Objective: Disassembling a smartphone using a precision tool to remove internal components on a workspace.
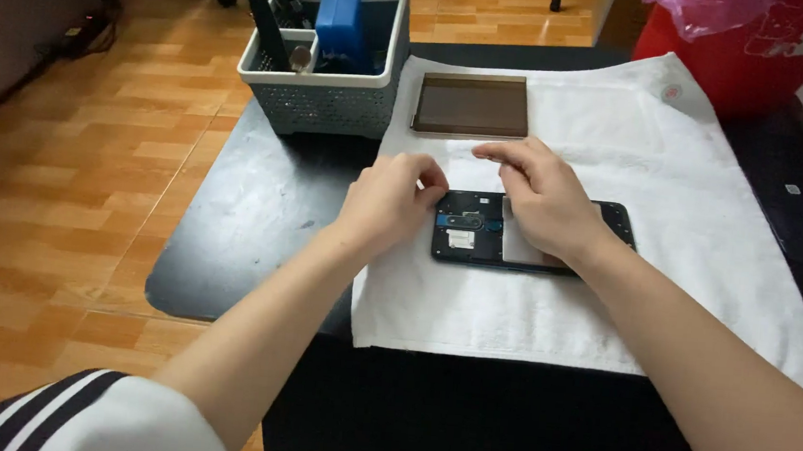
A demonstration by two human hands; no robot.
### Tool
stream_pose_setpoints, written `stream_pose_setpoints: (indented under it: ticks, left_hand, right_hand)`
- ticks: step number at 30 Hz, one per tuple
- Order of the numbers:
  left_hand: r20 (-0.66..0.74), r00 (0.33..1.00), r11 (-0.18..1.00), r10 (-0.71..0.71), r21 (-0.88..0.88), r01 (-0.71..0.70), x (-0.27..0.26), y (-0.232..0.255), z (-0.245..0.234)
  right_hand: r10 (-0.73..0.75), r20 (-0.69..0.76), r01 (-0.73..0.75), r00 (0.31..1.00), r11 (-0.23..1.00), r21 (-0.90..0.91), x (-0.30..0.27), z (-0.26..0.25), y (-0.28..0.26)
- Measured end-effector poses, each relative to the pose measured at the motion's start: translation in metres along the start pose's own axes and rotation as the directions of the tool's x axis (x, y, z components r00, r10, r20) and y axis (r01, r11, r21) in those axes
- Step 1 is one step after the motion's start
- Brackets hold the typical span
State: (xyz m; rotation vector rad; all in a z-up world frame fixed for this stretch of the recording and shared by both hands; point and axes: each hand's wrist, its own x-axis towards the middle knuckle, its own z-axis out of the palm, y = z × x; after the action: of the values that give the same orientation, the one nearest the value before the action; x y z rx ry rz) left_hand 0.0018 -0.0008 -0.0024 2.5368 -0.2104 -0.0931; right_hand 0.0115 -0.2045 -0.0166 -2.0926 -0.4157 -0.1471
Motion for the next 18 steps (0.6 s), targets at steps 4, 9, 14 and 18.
stream_pose_setpoints:
  ticks: [4,9,14,18]
  left_hand:
    - [0.017,1.000,0.999,-0.026,-0.048,0.026,0.013,-0.010,0.009]
    - [0.054,0.998,0.997,-0.013,-0.069,0.016,0.020,-0.012,0.008]
    - [0.109,0.994,0.999,-0.010,-0.034,0.014,0.025,-0.005,-0.004]
    - [0.150,0.988,0.999,0.032,-0.029,-0.028,0.030,-0.002,-0.006]
  right_hand:
    - [-0.018,-0.026,0.023,1.000,0.976,0.218,0.003,0.008,0.008]
    - [0.056,0.062,-0.075,0.997,0.928,0.364,0.008,0.011,0.009]
    - [0.059,-0.009,-0.052,0.998,0.934,0.353,0.009,0.011,0.008]
    - [0.045,-0.073,-0.019,0.996,0.945,0.326,0.008,0.012,0.004]
